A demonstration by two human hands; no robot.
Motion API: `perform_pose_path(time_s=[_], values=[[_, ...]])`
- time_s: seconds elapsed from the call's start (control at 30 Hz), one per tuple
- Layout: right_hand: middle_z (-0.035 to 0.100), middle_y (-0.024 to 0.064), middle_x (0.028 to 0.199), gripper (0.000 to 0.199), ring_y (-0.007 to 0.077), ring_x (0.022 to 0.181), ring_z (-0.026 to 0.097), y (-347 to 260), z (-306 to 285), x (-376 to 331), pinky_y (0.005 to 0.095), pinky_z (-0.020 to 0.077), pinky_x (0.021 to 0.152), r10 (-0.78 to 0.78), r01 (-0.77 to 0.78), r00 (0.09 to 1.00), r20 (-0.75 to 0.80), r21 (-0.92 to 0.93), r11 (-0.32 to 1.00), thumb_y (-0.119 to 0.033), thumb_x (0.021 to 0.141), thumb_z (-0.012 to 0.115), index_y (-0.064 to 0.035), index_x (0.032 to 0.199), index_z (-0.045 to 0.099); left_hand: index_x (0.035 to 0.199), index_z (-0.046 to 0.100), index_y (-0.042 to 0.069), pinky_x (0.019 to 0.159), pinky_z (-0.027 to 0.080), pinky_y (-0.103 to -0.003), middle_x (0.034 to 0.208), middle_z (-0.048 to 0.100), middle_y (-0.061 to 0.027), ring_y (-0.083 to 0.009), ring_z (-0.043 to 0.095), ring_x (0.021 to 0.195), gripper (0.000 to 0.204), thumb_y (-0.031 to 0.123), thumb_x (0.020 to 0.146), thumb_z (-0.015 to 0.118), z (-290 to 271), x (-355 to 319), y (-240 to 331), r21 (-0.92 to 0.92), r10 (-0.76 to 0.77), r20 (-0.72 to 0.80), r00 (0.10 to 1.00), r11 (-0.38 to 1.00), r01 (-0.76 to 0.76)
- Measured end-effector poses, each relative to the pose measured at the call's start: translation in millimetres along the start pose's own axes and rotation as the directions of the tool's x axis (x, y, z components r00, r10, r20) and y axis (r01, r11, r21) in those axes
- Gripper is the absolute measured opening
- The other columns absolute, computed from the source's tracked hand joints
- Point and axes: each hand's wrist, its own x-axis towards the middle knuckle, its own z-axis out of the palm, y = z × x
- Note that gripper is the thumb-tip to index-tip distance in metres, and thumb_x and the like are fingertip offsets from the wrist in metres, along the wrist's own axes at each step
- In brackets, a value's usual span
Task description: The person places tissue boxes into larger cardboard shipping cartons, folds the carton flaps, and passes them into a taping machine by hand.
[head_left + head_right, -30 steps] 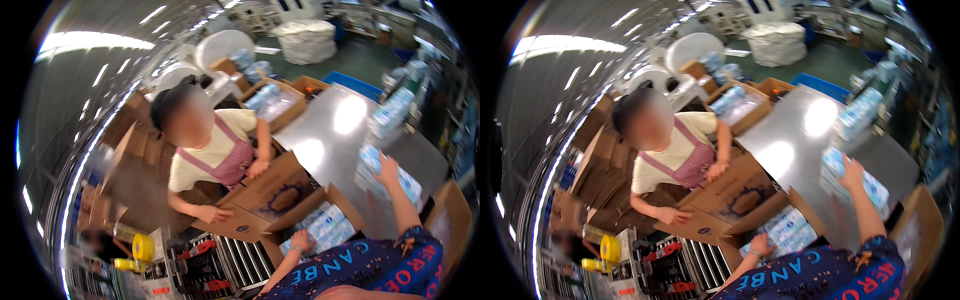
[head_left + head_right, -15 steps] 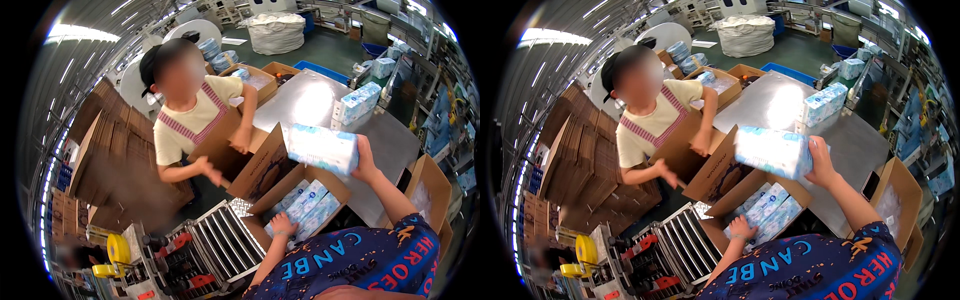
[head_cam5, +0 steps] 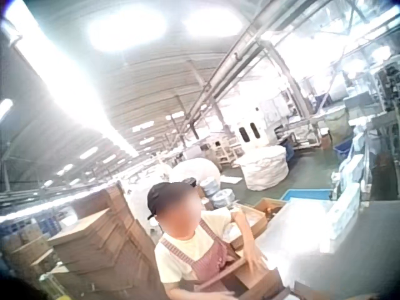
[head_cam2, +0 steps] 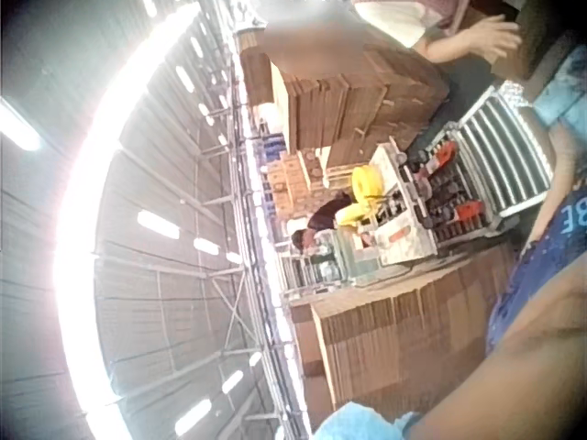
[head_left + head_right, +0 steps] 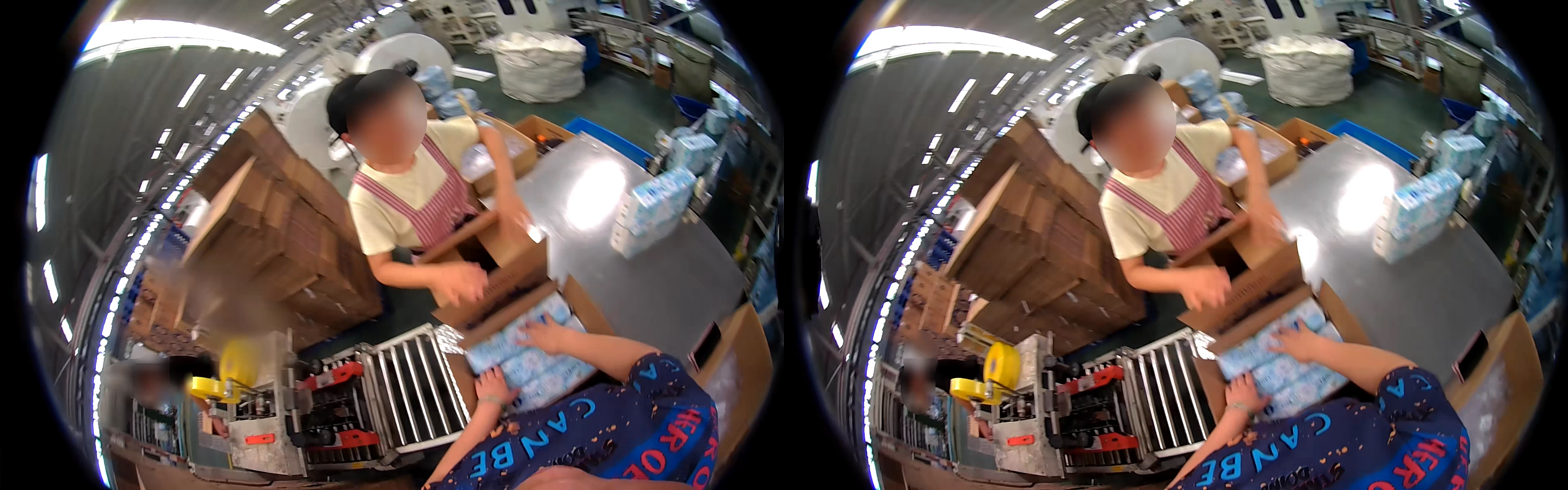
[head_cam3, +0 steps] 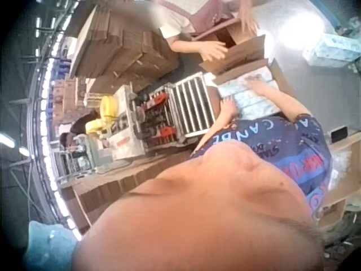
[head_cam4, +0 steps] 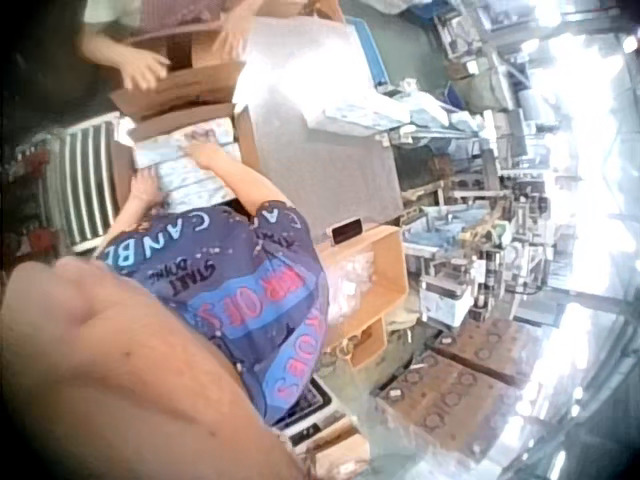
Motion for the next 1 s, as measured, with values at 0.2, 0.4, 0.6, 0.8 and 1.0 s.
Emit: perform_pose_path(time_s=[0.2, 0.4, 0.6, 0.8, 1.0], values=[[0.052, 0.0172, 0.14, 0.062, 0.0347, 0.134, 0.044, -0.4, -75.9, 22.1, 0.0654, 0.0319, 0.108, 0.015, -0.075, 0.993, 0.113, 0.549, 0.832, -0.041, 0.087, 0.066, -0.011, 0.14, 0.055, 0.144, 0.045, 0.002, 0.11, 0.038, -0.053, 0.144, 0.047, -0.0268, -0.0429, 0.046, 0.132, 0.077, 0.053, 0.089, 0.062, -53.4, -10.8, -10.0, -0.278, 0.158, -0.062, 0.985, 0.945, -0.169], [0.043, 0.017, 0.152, 0.075, 0.0344, 0.134, 0.05, 24.3, 27.9, -35.4, 0.0563, 0.0371, 0.11, 0.277, -0.327, 0.937, 0.215, 0.248, 0.912, -0.057, 0.089, 0.061, -0.0135, 0.148, 0.047, 0.159, 0.014, 0.007, 0.122, 0.015, -0.051, 0.162, 0.008, -0.032, -0.0456, 0.012, 0.151, 0.103, 0.067, 0.087, 0.056, 50.3, 11.4, -13.6, -0.138, -0.037, 0.025, 0.999, 0.99, 0.04], [0.055, 0.0195, 0.14, 0.081, 0.0293, 0.114, 0.063, 82.5, -91.1, -21.4, 0.0419, 0.0511, 0.095, -0.248, -0.299, 0.935, 0.254, 0.941, -0.162, -0.068, 0.093, 0.049, -0.0113, 0.15, 0.042, 0.159, 0.011, 0.005, 0.122, 0.018, -0.049, 0.16, 0.007, -0.0348, -0.0491, 0.011, 0.15, 0.112, 0.06, 0.08, 0.068, 18.6, 32.9, -22.4, -0.205, -0.007, 0.258, 0.966, 0.977, 0.062], [0.07, 0.014, 0.092, 0.059, 0.0059, 0.057, 0.047, 122.6, -277.1, -75.9, 0.0184, 0.0405, 0.056, 0.599, 0.566, 0.744, -0.296, 0.756, -0.33, -0.028, 0.104, 0.048, -0.0122, 0.157, 0.027, 0.157, 0.015, -0.001, 0.122, 0.019, -0.049, 0.16, 0.01, -0.0348, -0.0497, 0.012, 0.149, 0.112, 0.056, 0.08, 0.072, 65.6, -0.7, -12.5, -0.131, 0.014, 0.174, 0.985, 0.991, 0.009], [0.069, 0.0209, 0.113, 0.041, 0.0331, 0.101, 0.068, 55.4, -243.9, -107.9, 0.04, 0.0544, 0.087, 0.095, 0.165, 0.948, -0.304, 0.725, 0.668, -0.032, 0.093, 0.065, -0.0084, 0.127, 0.065, 0.159, 0.013, 0.004, 0.121, 0.018, -0.052, 0.161, 0.007, -0.034, -0.0515, 0.009, 0.149, 0.114, 0.062, 0.079, 0.071, 44.7, 1.5, 6.2, -0.037, -0.001, 0.215, 0.977, 0.999, 0.009]])
